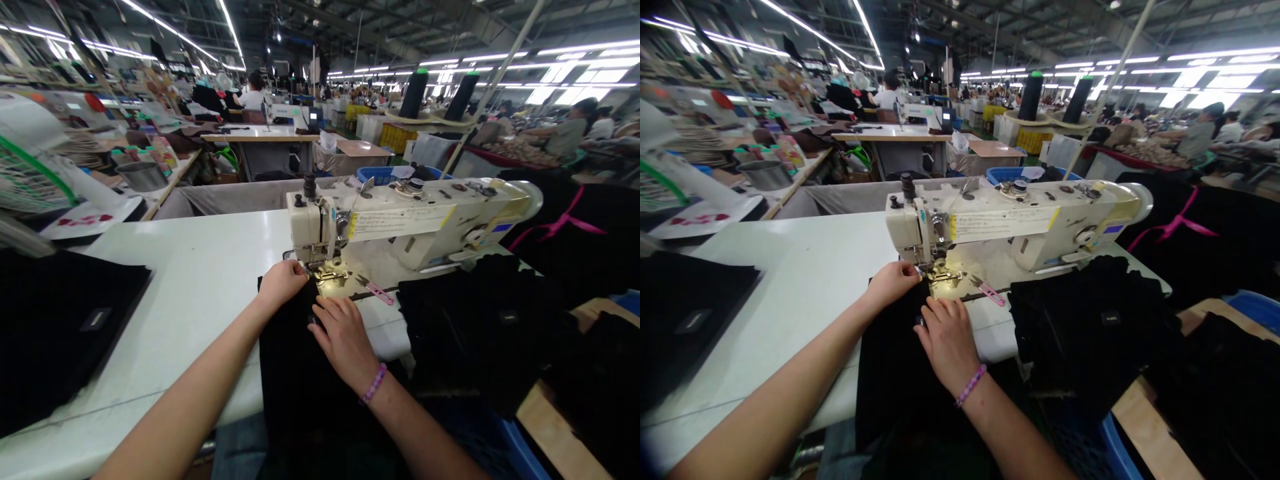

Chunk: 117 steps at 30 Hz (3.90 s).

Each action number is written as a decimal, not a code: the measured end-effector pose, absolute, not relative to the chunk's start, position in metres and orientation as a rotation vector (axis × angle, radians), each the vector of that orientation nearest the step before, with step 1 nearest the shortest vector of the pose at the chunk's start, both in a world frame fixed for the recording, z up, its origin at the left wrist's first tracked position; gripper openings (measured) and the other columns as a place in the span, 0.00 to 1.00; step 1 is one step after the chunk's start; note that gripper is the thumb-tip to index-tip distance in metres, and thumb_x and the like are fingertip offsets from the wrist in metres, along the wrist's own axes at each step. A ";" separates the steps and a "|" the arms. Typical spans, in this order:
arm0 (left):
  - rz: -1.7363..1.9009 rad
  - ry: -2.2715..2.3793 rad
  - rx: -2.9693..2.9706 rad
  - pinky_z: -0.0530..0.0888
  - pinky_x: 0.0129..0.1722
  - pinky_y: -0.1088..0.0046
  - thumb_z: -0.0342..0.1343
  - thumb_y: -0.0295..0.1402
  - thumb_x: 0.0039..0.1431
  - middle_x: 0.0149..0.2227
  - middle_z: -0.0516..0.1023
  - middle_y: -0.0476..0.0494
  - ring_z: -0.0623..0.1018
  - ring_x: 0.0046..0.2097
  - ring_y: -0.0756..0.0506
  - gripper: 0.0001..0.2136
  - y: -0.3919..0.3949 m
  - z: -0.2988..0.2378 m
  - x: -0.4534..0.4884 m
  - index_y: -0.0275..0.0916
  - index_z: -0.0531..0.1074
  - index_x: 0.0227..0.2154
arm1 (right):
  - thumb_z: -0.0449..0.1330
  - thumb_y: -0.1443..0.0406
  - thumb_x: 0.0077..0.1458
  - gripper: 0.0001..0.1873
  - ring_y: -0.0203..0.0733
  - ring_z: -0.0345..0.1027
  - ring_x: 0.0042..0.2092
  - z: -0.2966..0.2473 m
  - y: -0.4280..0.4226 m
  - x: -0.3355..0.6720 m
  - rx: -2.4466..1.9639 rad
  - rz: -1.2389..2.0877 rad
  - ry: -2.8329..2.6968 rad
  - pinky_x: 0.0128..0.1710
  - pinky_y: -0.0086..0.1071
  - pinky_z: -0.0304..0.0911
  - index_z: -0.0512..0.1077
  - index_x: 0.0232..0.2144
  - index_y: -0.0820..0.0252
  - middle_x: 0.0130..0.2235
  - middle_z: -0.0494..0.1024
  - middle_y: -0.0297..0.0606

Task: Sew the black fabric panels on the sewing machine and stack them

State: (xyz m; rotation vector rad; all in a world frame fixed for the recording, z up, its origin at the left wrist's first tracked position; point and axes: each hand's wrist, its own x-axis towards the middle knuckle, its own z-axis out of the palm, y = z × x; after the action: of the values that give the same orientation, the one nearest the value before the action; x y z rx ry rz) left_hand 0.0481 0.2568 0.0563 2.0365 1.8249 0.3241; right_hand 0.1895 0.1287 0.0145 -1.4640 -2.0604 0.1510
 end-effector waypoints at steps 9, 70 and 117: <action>0.265 1.781 2.040 0.67 0.31 0.72 0.55 0.36 0.51 0.29 0.80 0.45 0.78 0.33 0.43 0.07 0.263 0.054 0.046 0.41 0.76 0.25 | 0.61 0.66 0.63 0.13 0.51 0.66 0.57 0.016 0.124 0.188 -1.479 0.185 -2.052 0.64 0.54 0.55 0.74 0.50 0.59 0.57 0.76 0.41; 0.989 1.757 2.024 0.68 0.28 0.74 0.58 0.34 0.58 0.28 0.67 0.54 0.71 0.27 0.50 0.08 0.007 0.009 -0.013 0.41 0.65 0.36 | 0.55 0.73 0.61 0.12 0.46 0.70 0.46 0.020 0.058 0.168 -0.795 0.174 -2.195 0.52 0.46 0.66 0.72 0.45 0.60 0.43 0.78 0.43; 1.109 1.595 0.989 0.55 0.20 0.74 0.53 0.52 0.61 0.16 0.55 0.55 0.56 0.20 0.52 0.23 0.010 0.015 -0.008 0.37 0.79 0.28 | 0.55 0.73 0.51 0.23 0.49 0.70 0.44 0.017 0.065 0.185 -1.330 0.051 -1.777 0.44 0.44 0.68 0.72 0.50 0.61 0.43 0.75 0.45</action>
State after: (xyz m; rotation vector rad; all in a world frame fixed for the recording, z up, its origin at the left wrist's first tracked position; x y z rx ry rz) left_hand -0.0078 0.0101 0.0154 0.9893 1.5955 1.1085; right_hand 0.1850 0.0647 0.0165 -1.3296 -1.7773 0.0512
